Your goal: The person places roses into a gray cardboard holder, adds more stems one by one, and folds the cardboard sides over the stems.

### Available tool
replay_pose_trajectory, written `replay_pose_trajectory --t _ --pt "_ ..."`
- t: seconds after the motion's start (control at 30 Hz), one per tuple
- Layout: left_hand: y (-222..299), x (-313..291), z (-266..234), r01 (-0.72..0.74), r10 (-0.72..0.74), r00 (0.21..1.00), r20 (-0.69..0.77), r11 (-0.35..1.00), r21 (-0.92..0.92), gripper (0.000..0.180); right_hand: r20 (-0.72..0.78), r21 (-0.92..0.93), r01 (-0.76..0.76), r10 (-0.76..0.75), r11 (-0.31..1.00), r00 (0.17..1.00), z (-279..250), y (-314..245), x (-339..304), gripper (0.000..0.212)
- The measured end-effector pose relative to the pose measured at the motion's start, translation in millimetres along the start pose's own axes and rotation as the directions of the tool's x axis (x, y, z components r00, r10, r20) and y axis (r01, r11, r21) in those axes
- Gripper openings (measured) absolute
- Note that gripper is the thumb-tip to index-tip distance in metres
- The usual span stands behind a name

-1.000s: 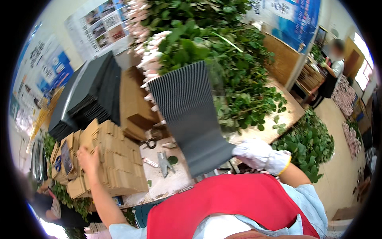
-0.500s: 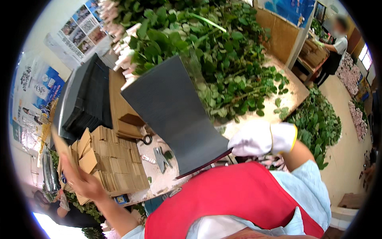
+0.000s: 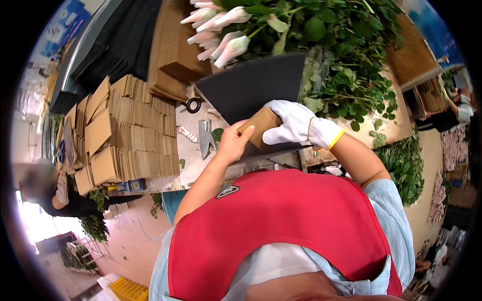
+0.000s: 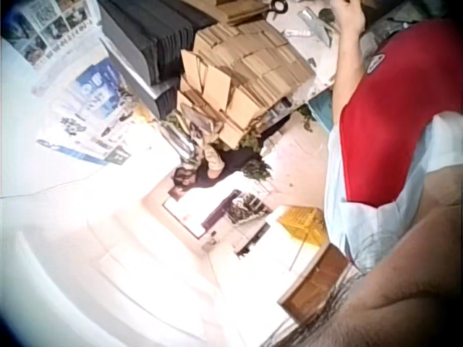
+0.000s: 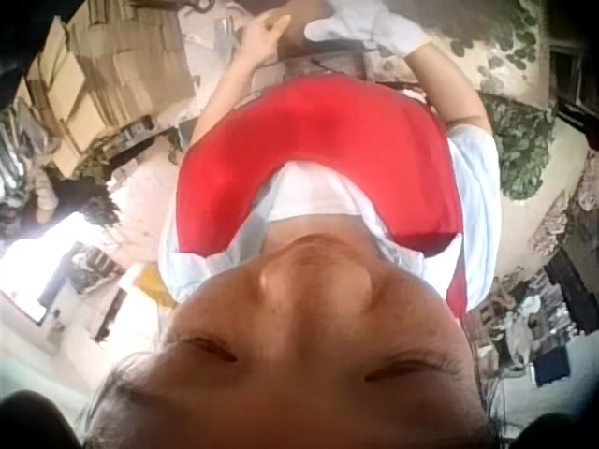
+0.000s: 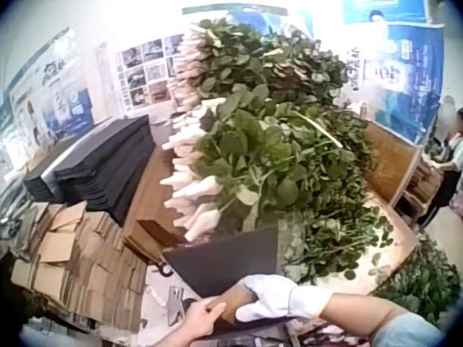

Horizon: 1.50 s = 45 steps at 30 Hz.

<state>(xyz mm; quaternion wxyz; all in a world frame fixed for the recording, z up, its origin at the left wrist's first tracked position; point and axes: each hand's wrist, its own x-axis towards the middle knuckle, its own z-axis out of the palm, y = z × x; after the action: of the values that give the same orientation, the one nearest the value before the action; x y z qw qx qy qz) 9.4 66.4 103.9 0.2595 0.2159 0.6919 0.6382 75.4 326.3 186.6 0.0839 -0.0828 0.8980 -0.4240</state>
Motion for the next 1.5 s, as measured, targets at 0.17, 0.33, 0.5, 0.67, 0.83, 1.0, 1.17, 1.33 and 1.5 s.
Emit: replay_pose_trajectory --t 0.17,0.33,0.5,0.67,0.83,1.0,1.17,1.33,1.5 --pt "-17.0 -0.2 -7.4 0.279 -0.260 0.960 0.103 0.921 -0.273 0.042 0.144 0.074 -0.202 0.189 0.977 0.971 16.5 -3.8 9.9 0.052" --pt "-42.7 -1.2 -10.3 0.226 -0.233 0.959 0.163 0.972 0.063 0.029 0.284 0.332 -0.184 0.088 0.925 0.955 23.0 15.2 8.9 0.046" --pt "-52.8 3.4 -3.5 0.229 -0.232 0.966 0.114 0.972 0.045 0.028 0.272 0.249 -0.290 0.221 0.924 0.937 20.0 7.5 16.6 0.037" --pt "-29.0 -8.1 -12.6 0.028 -0.042 0.999 0.028 0.921 0.389 0.031 0.227 0.109 -0.146 0.118 0.983 0.967 3.9 2.3 12.5 0.039" --pt "15.8 -35.9 -71.8 -0.093 0.202 0.954 -0.223 0.903 0.419 0.032 0.254 0.304 -0.250 0.174 0.919 0.951 1.0 26.3 6.6 0.039" --pt "67.0 -56.3 -104.2 0.267 0.155 0.802 -0.576 0.770 0.579 0.065 0.377 0.310 -0.415 0.290 0.856 0.879 31.4 47.8 1.0 0.035" --pt "106.9 -167.4 -171.4 0.426 0.648 0.107 -0.754 0.655 0.623 0.069 0.395 0.392 -0.424 0.267 0.816 0.879 38.9 54.9 -9.5 0.044" --pt "100.2 -230.4 -241.6 -0.262 -0.440 0.136 -0.888 0.848 -0.460 0.088 0.376 0.327 -0.293 0.161 0.898 0.912 34.8 60.0 -8.7 0.046" --pt "88.4 -207.2 -261.4 -0.271 -0.567 0.380 -0.731 0.688 -0.674 0.125 0.299 0.120 -0.199 0.156 0.973 0.942 38.1 61.0 -7.8 0.044"
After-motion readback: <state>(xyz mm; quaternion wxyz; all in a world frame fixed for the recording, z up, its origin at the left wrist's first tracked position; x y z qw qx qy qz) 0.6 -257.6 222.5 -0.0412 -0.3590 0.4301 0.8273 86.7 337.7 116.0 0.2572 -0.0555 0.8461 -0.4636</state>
